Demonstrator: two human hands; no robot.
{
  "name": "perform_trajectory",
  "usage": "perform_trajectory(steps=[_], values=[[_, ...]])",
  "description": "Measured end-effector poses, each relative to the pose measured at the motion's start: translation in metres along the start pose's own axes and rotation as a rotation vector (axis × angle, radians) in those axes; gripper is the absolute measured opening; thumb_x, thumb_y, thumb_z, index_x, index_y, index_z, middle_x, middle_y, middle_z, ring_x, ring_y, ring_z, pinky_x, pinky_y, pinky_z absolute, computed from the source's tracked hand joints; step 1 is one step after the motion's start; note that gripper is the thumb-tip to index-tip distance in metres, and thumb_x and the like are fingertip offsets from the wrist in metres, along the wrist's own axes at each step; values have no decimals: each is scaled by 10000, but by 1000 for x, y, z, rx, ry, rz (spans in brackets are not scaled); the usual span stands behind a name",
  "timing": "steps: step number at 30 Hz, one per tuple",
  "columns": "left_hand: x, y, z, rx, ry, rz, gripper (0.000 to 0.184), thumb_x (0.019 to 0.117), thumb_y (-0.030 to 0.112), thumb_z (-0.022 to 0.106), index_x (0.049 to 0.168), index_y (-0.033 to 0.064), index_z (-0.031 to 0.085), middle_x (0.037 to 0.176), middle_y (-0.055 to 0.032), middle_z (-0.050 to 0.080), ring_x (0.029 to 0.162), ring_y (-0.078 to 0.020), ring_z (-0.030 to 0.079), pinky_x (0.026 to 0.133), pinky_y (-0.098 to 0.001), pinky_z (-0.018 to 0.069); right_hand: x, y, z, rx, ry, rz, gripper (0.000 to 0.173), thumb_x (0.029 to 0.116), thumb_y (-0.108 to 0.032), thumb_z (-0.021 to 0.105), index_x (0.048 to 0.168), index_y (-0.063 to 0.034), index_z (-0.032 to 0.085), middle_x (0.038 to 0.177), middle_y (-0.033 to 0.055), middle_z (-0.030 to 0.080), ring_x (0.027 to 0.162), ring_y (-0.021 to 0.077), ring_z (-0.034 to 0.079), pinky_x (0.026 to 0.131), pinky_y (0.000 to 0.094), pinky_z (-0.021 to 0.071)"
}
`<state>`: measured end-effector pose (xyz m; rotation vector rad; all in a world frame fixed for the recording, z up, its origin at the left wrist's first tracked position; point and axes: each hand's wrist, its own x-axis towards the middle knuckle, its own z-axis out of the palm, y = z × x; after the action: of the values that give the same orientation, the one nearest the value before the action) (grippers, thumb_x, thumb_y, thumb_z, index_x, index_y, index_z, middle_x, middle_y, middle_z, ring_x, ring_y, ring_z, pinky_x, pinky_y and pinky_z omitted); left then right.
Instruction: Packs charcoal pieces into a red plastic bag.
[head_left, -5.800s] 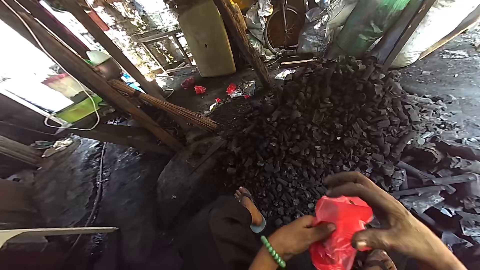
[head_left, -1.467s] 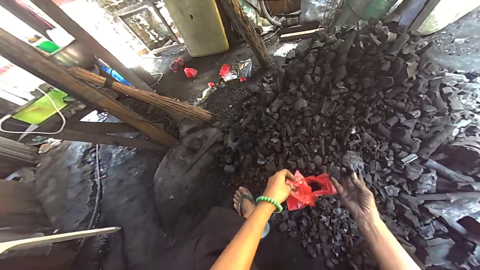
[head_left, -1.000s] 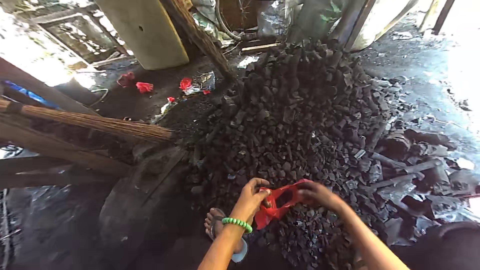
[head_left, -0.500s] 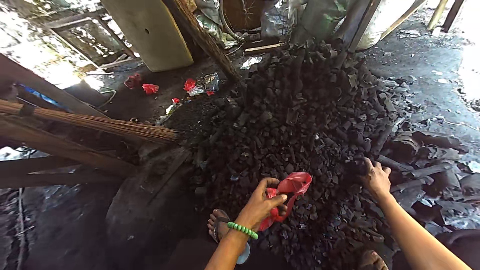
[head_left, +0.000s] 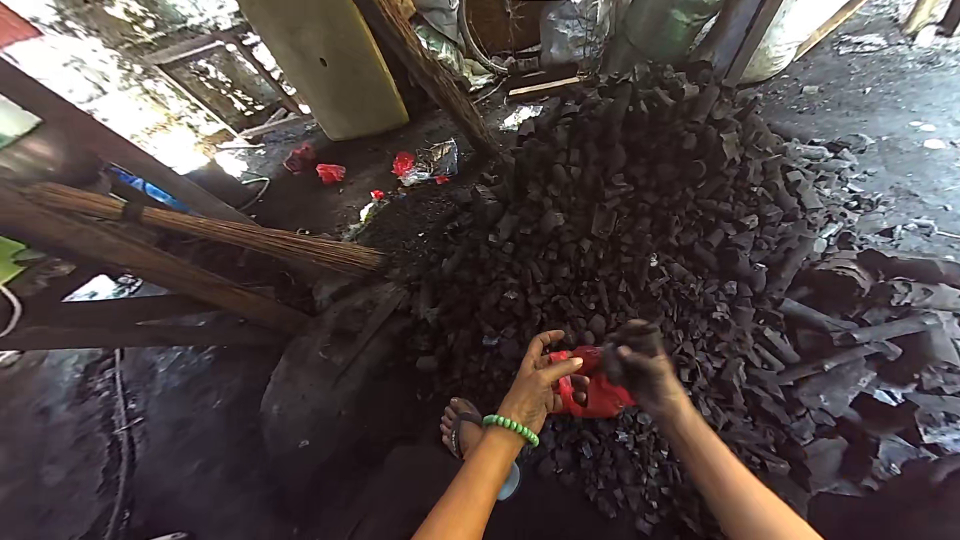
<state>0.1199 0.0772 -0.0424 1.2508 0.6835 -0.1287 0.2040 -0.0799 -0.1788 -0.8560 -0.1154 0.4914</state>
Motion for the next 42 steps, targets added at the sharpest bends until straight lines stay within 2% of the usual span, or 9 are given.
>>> perform_trajectory(steps=[4, 6, 11, 16, 20, 27, 34, 38, 42], values=[[1, 5, 0, 22, 55, 4, 504, 1020, 29, 558, 1484, 136, 395, 955, -161, 631, 644, -209, 633, 576, -317, 547, 15, 25, 20, -1147, -338, 366, 727, 898, -149, 769, 1531, -96, 417, 1472, 266, 472, 1269, 398, 561, 1053, 544, 471], [-1, 7, 1, 57, 41, -14, 480, 1016, 23, 562, 1465, 117, 419, 942, -145, 626, 651, -197, 632, 577, -304, 544, 19, 6, 12, -1239, -351, 365, 609, 959, -208, 716, 1504, -71, 480, 1469, 287, 494, 1289, 432, 554, 1074, 593, 447], [-11, 18, 6, 82, 37, -7, 379, 1020, 71, 592, 1385, 75, 493, 910, -106, 634, 656, -160, 630, 584, -270, 538, 5, -62, -65, -838, 342, -13, 244, 1042, -111, 548, 1207, 56, 617, 1026, 177, 703, 880, 244, 713, 775, 439, 608], [-28, 48, 7, -18, 92, 102, 286, 1053, 129, 538, 1337, 101, 524, 970, -109, 641, 672, -156, 637, 587, -273, 552, 1, -60, -144, -1197, 930, 147, 691, 996, -315, 665, 1513, 53, 393, 1520, 413, 330, 1414, 580, 333, 1136, 671, 304], [-33, 58, 6, -30, 112, 125, 276, 1054, 128, 533, 1329, 99, 533, 953, -106, 646, 676, -152, 651, 586, -263, 562, 14, -30, -132, -1316, 862, 139, 957, 934, -359, 735, 1633, -32, 169, 1643, 348, 159, 1488, 588, 178, 1165, 714, 209], [-35, 64, 2, -28, 176, 150, 259, 1042, 134, 559, 1299, 105, 556, 955, -88, 639, 704, -148, 649, 612, -262, 564, -12, 6, -108, -1538, 498, 50, 672, 919, -207, 712, 1538, -118, 465, 1565, 305, 383, 1407, 578, 360, 1028, 781, 332], [-39, 72, -6, -87, 252, 183, 259, 1043, 152, 562, 1299, 119, 541, 984, -81, 634, 790, -165, 668, 678, -294, 581, 6, 8, -95, -1795, 258, 309, 1037, 743, -542, 873, 1605, -322, 341, 1663, 260, 207, 1484, 554, 236, 1026, 824, 290], [-44, 78, -9, -125, 296, 219, 249, 1053, 171, 547, 1295, 112, 540, 1006, -80, 624, 819, -177, 671, 722, -329, 588, -10, 31, -79, -1946, 55, 398, 727, 888, -285, 778, 1543, -290, 462, 1692, 245, 107, 1442, 570, 307, 979, 781, 384], [-48, 79, -11, -124, 280, 225, 249, 1054, 175, 547, 1296, 116, 537, 1012, -79, 626, 829, -178, 674, 718, -327, 589, -19, 10, -96, -1973, -96, 344, 566, 956, 8, 616, 1457, -252, 574, 1648, 263, 243, 1373, 563, 415, 948, 710, 464]])
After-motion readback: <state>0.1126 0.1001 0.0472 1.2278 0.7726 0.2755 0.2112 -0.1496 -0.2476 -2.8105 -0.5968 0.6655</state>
